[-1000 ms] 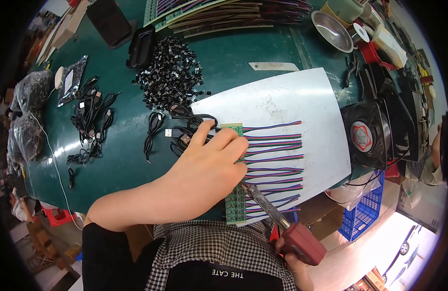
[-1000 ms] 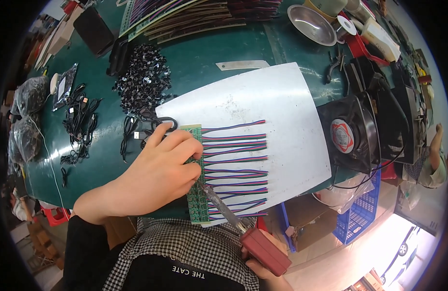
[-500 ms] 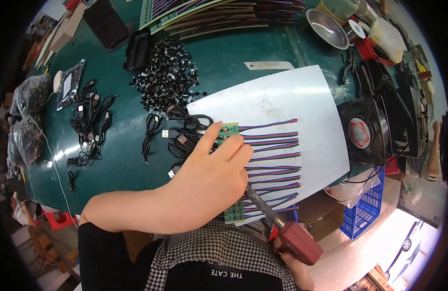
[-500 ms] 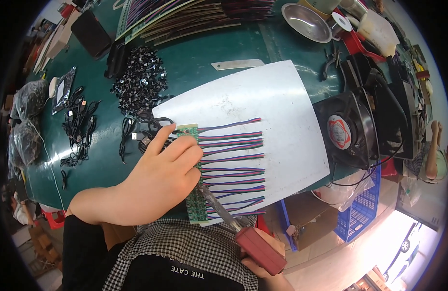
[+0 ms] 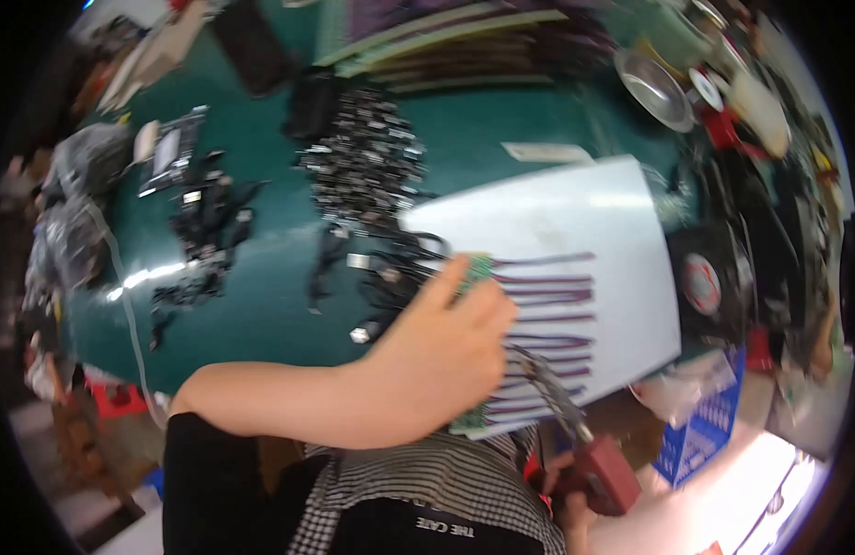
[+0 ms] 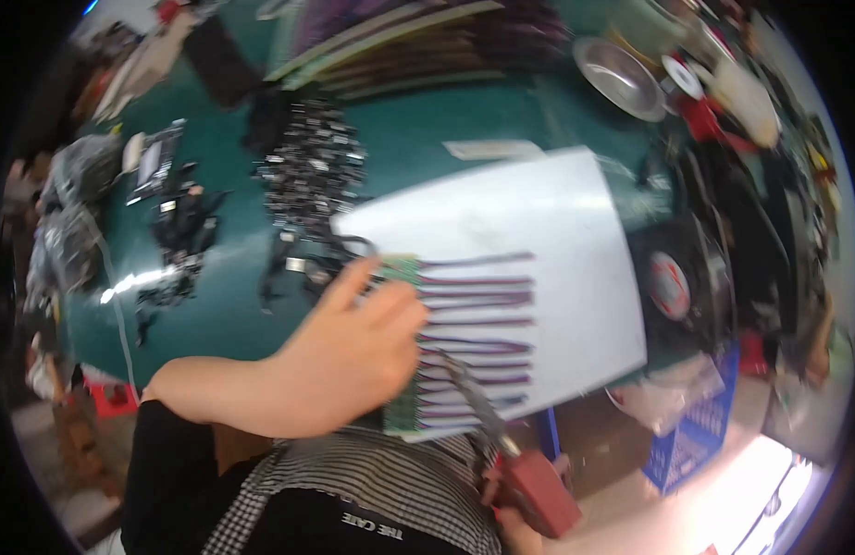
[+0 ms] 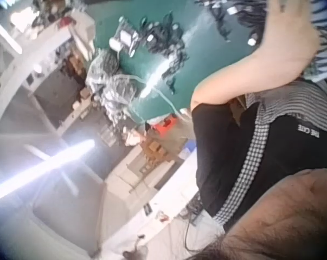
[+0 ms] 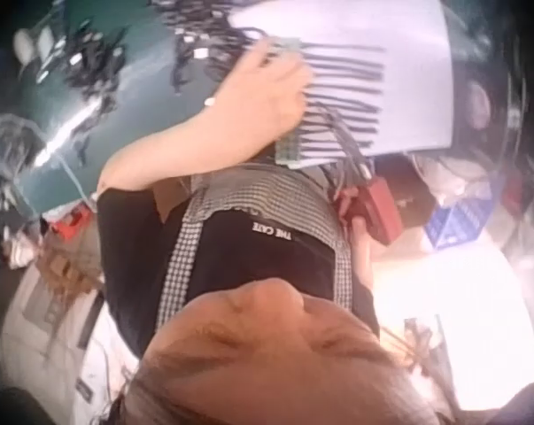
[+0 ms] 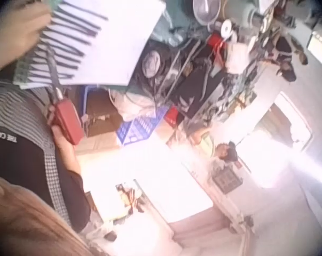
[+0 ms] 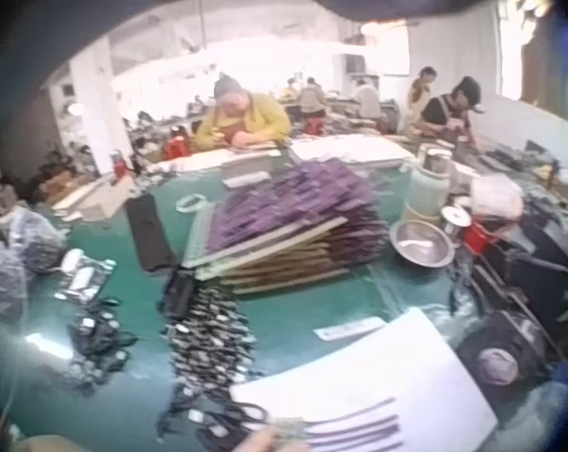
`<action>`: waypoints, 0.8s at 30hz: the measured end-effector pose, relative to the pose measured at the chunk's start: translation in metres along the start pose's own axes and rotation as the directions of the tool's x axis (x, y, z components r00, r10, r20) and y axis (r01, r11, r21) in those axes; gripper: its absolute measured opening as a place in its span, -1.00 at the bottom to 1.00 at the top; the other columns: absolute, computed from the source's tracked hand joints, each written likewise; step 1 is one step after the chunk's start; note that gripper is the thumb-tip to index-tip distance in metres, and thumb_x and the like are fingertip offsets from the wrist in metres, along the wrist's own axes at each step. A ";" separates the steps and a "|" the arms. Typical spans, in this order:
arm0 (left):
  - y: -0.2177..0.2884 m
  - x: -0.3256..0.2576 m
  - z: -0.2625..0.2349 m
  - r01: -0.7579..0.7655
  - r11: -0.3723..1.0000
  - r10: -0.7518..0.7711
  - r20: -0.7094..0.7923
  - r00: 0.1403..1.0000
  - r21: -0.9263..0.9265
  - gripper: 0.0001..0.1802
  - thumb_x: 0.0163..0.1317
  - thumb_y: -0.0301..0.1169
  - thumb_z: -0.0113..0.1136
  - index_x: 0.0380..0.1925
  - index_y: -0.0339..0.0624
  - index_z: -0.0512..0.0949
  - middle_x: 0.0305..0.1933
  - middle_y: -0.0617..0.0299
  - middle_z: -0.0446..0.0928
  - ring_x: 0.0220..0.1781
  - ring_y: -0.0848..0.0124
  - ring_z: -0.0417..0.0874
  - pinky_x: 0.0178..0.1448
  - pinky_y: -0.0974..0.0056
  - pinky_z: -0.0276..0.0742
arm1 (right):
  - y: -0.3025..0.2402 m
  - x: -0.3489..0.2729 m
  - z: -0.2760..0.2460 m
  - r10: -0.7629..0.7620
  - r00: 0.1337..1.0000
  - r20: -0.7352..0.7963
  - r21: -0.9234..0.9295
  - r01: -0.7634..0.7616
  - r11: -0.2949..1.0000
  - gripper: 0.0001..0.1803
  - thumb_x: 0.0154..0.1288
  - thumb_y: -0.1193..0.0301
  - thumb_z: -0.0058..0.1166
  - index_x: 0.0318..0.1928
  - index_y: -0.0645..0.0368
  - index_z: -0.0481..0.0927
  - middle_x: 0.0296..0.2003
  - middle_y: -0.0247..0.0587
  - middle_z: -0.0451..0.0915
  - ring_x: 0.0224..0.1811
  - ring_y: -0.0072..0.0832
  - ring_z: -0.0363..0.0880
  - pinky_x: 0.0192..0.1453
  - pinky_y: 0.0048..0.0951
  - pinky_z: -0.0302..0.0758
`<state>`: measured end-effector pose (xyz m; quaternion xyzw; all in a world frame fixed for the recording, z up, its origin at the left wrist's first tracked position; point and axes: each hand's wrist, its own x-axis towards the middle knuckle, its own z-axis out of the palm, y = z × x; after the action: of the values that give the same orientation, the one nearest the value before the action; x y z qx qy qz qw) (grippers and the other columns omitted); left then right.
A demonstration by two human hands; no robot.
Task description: The person solders or trims wires onto a printed circuit board using a soldering iron.
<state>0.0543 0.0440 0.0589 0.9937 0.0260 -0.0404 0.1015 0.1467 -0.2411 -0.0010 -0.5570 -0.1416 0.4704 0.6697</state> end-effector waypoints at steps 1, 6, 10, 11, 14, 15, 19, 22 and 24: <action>0.000 -0.002 0.011 0.014 1.000 -0.012 -0.094 0.996 0.018 -0.89 -0.22 -0.41 0.10 -0.67 -0.21 0.53 -0.33 0.16 0.39 -0.04 0.25 0.40 0.29 -0.09 0.16 | -0.001 -0.002 0.002 -0.020 1.000 0.019 -0.008 0.020 1.000 -0.34 -0.01 0.29 0.29 0.06 0.34 0.32 -0.29 -0.02 0.53 -0.52 -0.44 0.49 -0.46 -0.51 0.43; -0.001 -0.015 0.009 0.112 0.993 -0.103 -0.240 0.965 0.024 -0.87 -0.13 -0.41 0.10 -0.52 -0.18 0.53 -0.31 0.17 0.41 -0.03 0.25 0.42 0.23 -0.02 0.26 | 0.002 -0.007 -0.005 -0.125 0.992 0.033 -0.021 0.126 0.992 -0.45 0.19 0.24 0.12 0.15 0.13 0.29 -0.13 0.05 0.43 -0.47 -0.32 0.47 -0.44 -0.37 0.45; -0.063 -0.051 0.013 0.491 0.858 -0.494 -0.498 0.713 -0.149 -0.83 0.02 -0.49 0.14 -0.33 -0.23 0.50 -0.28 0.08 0.50 -0.15 0.12 0.50 -0.04 0.11 0.40 | 0.008 -0.004 -0.008 -0.195 0.977 -0.090 -0.091 0.187 0.978 -0.51 0.30 0.22 0.02 0.20 0.01 0.27 -0.04 0.10 0.37 -0.44 -0.24 0.46 -0.44 -0.28 0.46; -0.079 -0.058 0.008 0.736 0.674 -0.681 -0.447 0.580 -0.071 -0.80 0.01 -0.49 0.15 -0.31 -0.25 0.50 -0.29 0.07 0.51 -0.16 0.11 0.50 -0.08 0.12 0.40 | 0.010 -0.005 -0.011 -0.220 0.972 -0.082 -0.121 0.210 0.970 -0.51 0.29 0.22 0.04 0.20 -0.01 0.28 -0.03 0.09 0.37 -0.45 -0.27 0.44 -0.44 -0.31 0.45; -0.141 -0.103 0.026 0.821 0.565 -0.614 -0.626 0.481 0.076 -0.82 -0.06 -0.48 0.16 -0.38 -0.21 0.49 -0.37 0.11 0.47 -0.22 0.14 0.50 -0.07 0.11 0.37 | 0.013 -0.003 -0.010 -0.249 0.968 -0.041 -0.117 0.243 0.963 -0.50 0.28 0.23 0.06 0.20 -0.03 0.30 -0.02 0.08 0.37 -0.44 -0.29 0.42 -0.46 -0.35 0.44; -0.151 -0.110 0.030 0.821 0.566 -0.613 -0.629 0.479 0.075 -0.82 -0.06 -0.48 0.16 -0.38 -0.21 0.49 -0.37 0.11 0.47 -0.22 0.14 0.50 -0.07 0.11 0.37 | 0.013 -0.002 -0.010 -0.253 0.967 -0.032 -0.093 0.249 0.964 -0.50 0.27 0.23 0.07 0.19 -0.05 0.30 -0.02 0.07 0.37 -0.42 -0.29 0.43 -0.47 -0.37 0.44; -0.178 -0.118 0.034 0.757 0.648 -0.720 -0.393 0.572 -0.087 -0.77 -0.07 -0.52 0.18 -0.34 -0.26 0.46 -0.35 0.06 0.46 -0.21 0.10 0.49 -0.11 0.12 0.38 | 0.013 0.005 -0.007 -0.332 0.943 0.020 -0.070 0.333 0.940 -0.48 0.27 0.23 0.08 0.21 -0.03 0.27 -0.02 0.06 0.37 -0.41 -0.30 0.43 -0.47 -0.39 0.44; -0.186 -0.127 0.030 0.683 0.716 -0.671 -0.413 0.615 -0.145 -0.77 -0.04 -0.50 0.17 -0.32 -0.28 0.46 -0.37 0.14 0.47 -0.28 0.26 0.52 -0.21 0.26 0.38 | 0.007 0.001 -0.002 -0.248 0.968 -0.026 -0.066 0.246 0.967 -0.48 0.27 0.23 0.07 0.20 0.02 0.26 -0.02 0.06 0.37 -0.40 -0.29 0.43 -0.46 -0.39 0.44; -0.188 -0.136 0.023 0.550 0.602 -0.797 -0.395 0.457 -0.578 -0.80 0.04 -0.54 0.12 -0.28 -0.31 0.48 -0.42 0.25 0.46 -0.36 0.47 0.47 -0.25 0.36 0.38 | 0.004 -0.001 0.001 -0.188 0.981 -0.050 -0.058 0.185 0.981 -0.47 0.28 0.23 0.06 0.20 0.05 0.25 -0.02 0.07 0.37 -0.40 -0.29 0.43 -0.46 -0.39 0.44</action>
<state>-0.0945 0.2176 0.0108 0.8110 0.4647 0.2566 0.2461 0.1428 -0.2417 -0.0040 -0.5716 -0.1870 0.3861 0.6994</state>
